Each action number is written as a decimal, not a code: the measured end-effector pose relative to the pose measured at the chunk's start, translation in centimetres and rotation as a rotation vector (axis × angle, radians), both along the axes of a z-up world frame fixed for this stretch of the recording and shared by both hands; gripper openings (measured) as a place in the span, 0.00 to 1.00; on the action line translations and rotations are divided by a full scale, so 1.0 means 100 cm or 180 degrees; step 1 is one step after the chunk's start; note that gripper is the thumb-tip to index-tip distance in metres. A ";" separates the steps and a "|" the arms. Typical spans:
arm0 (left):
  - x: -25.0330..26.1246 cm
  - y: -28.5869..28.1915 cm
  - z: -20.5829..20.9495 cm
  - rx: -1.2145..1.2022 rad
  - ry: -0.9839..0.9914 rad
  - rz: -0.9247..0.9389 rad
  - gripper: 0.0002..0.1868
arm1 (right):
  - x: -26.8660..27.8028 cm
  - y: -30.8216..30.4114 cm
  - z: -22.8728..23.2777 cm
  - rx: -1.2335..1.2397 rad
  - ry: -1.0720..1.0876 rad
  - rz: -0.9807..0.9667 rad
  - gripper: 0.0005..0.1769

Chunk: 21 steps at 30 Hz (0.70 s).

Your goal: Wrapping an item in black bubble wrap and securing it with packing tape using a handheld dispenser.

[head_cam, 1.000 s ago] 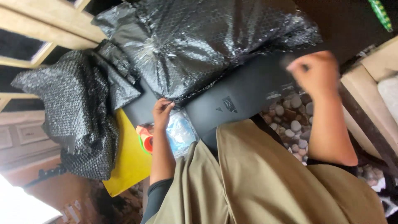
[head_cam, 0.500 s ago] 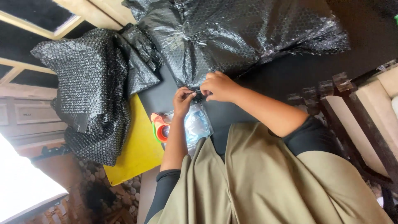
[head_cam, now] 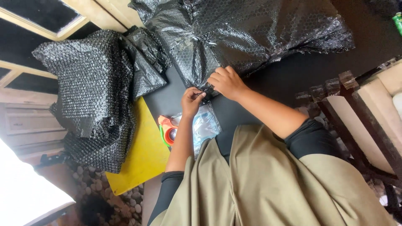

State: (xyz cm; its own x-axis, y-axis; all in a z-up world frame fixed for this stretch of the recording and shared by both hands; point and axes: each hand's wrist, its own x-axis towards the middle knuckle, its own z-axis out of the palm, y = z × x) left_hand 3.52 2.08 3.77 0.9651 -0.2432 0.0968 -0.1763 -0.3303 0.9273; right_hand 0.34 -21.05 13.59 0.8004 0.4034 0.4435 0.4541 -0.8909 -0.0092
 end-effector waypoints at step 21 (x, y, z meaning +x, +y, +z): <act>0.006 0.002 -0.012 -0.0022 0.0001 -0.0149 0.13 | -0.026 0.036 -0.020 0.0393 -0.0687 -0.0604 0.10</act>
State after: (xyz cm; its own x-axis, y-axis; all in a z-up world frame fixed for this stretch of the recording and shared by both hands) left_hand 4.15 2.31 2.58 0.9528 -0.2873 0.0985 -0.1912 -0.3152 0.9296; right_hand -2.26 -17.47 11.63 0.7381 0.1883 0.6479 0.2831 -0.9581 -0.0440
